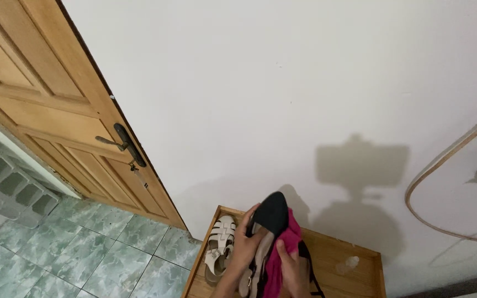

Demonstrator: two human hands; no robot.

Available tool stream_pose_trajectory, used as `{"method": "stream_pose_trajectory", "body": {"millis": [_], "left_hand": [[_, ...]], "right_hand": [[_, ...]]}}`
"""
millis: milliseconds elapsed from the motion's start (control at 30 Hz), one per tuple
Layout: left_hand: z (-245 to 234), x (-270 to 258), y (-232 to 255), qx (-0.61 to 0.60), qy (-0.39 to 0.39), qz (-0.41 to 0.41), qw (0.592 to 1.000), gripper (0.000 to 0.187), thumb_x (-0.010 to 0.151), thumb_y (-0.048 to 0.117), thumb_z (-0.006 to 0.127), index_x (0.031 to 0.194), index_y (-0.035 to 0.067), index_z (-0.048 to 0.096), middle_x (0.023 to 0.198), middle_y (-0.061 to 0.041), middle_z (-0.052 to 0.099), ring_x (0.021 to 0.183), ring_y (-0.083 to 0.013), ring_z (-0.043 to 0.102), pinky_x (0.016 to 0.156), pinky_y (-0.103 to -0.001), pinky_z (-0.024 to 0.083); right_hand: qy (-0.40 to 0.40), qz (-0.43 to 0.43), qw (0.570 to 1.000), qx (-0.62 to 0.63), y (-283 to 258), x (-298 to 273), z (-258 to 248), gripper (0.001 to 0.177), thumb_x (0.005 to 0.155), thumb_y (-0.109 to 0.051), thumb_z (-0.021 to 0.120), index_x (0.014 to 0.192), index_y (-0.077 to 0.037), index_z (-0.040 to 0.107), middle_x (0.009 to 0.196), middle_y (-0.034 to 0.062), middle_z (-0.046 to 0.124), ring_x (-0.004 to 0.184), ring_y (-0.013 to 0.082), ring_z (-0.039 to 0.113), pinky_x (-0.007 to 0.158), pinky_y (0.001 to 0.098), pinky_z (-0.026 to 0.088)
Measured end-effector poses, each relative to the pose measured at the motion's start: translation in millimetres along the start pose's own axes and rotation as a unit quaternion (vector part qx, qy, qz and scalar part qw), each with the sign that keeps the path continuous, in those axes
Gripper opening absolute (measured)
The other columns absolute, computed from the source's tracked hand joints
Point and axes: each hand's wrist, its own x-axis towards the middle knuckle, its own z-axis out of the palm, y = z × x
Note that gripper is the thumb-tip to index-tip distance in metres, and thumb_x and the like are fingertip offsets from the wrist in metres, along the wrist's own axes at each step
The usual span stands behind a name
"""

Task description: Cleaning a pair of black high-heeled shoes using a pink cloth

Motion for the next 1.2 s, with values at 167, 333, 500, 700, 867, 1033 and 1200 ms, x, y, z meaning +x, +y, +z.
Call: {"method": "stream_pose_trajectory", "body": {"millis": [167, 333, 500, 700, 867, 1033, 1200], "left_hand": [[-2.9, -2.7, 2.5, 0.006, -0.025, -0.010, 1.000, 0.056, 0.092, 0.014, 0.070, 0.146, 0.014, 0.053, 0.150, -0.008, 0.057, 0.141, -0.0211, 0.050, 0.119, -0.038, 0.036], [-2.3, -1.8, 14.3, 0.020, -0.014, -0.008, 1.000, 0.060, 0.089, 0.014, 0.074, 0.146, 0.015, 0.053, 0.151, -0.008, 0.056, 0.140, -0.0208, 0.051, 0.118, -0.037, 0.038], [-2.5, -0.9, 21.7, 0.026, -0.028, -0.010, 0.999, 0.060, 0.091, 0.017, 0.072, 0.147, 0.016, 0.052, 0.153, -0.008, 0.053, 0.143, -0.0221, 0.048, 0.119, -0.039, 0.036], [1.4, -6.3, -5.3, 0.031, -0.028, 0.000, 0.999, 0.059, 0.090, 0.015, 0.072, 0.145, 0.016, 0.054, 0.150, -0.007, 0.057, 0.141, -0.0227, 0.050, 0.118, -0.040, 0.038], [-0.9, -3.4, -13.4, 0.004, -0.032, -0.002, 0.999, 0.055, 0.091, 0.017, 0.071, 0.144, 0.014, 0.056, 0.147, -0.008, 0.060, 0.138, -0.0232, 0.053, 0.116, -0.040, 0.041], [-1.4, -0.9, -18.1, 0.019, -0.022, -0.014, 0.999, 0.055, 0.090, 0.013, 0.071, 0.143, 0.014, 0.057, 0.148, -0.008, 0.060, 0.138, -0.0228, 0.054, 0.115, -0.040, 0.043], [-1.0, 0.2, -20.8, 0.018, -0.031, -0.057, 0.998, 0.058, 0.089, 0.017, 0.073, 0.145, 0.017, 0.056, 0.147, -0.006, 0.060, 0.137, -0.0227, 0.055, 0.112, -0.040, 0.046]], "right_hand": [[-0.091, -0.139, 0.921, 0.354, 31.1, 39.9, 13.7, 0.057, 0.085, -0.018, 0.072, 0.140, -0.008, 0.061, 0.123, 0.0158, 0.071, 0.110, 0.0290, 0.065, 0.098, 0.0423, 0.051], [-0.094, -0.105, 0.932, 0.334, -8.1, 5.7, 3.6, 0.073, 0.082, -0.023, 0.069, 0.152, -0.014, 0.051, 0.130, 0.0153, 0.068, 0.114, 0.0293, 0.063, 0.101, 0.0408, 0.049], [-0.075, -0.106, 0.918, 0.374, -10.3, 10.2, 7.0, 0.069, 0.082, -0.016, 0.069, 0.149, -0.009, 0.052, 0.136, 0.0171, 0.066, 0.120, 0.0304, 0.061, 0.105, 0.0432, 0.047], [-0.020, -0.094, 0.948, 0.304, -15.1, 34.5, -10.8, 0.059, 0.083, -0.033, 0.070, 0.136, -0.007, 0.063, 0.120, 0.0176, 0.072, 0.104, 0.0336, 0.068, 0.089, 0.0450, 0.054], [-0.029, -0.153, 0.956, 0.250, 9.7, 62.8, -3.8, 0.054, 0.079, -0.034, 0.076, 0.126, -0.008, 0.070, 0.104, 0.0117, 0.076, 0.091, 0.0260, 0.070, 0.079, 0.0363, 0.054], [-0.097, -0.138, 0.919, 0.356, -8.6, 35.2, -5.1, 0.058, 0.077, -0.019, 0.078, 0.130, -0.003, 0.063, 0.114, 0.0193, 0.072, 0.104, 0.0328, 0.068, 0.095, 0.0461, 0.054], [-0.036, -0.110, 0.953, 0.280, -41.0, -1.6, -8.5, 0.070, 0.080, -0.024, 0.073, 0.147, -0.012, 0.057, 0.127, 0.0144, 0.071, 0.109, 0.0284, 0.068, 0.091, 0.0388, 0.055]]}}
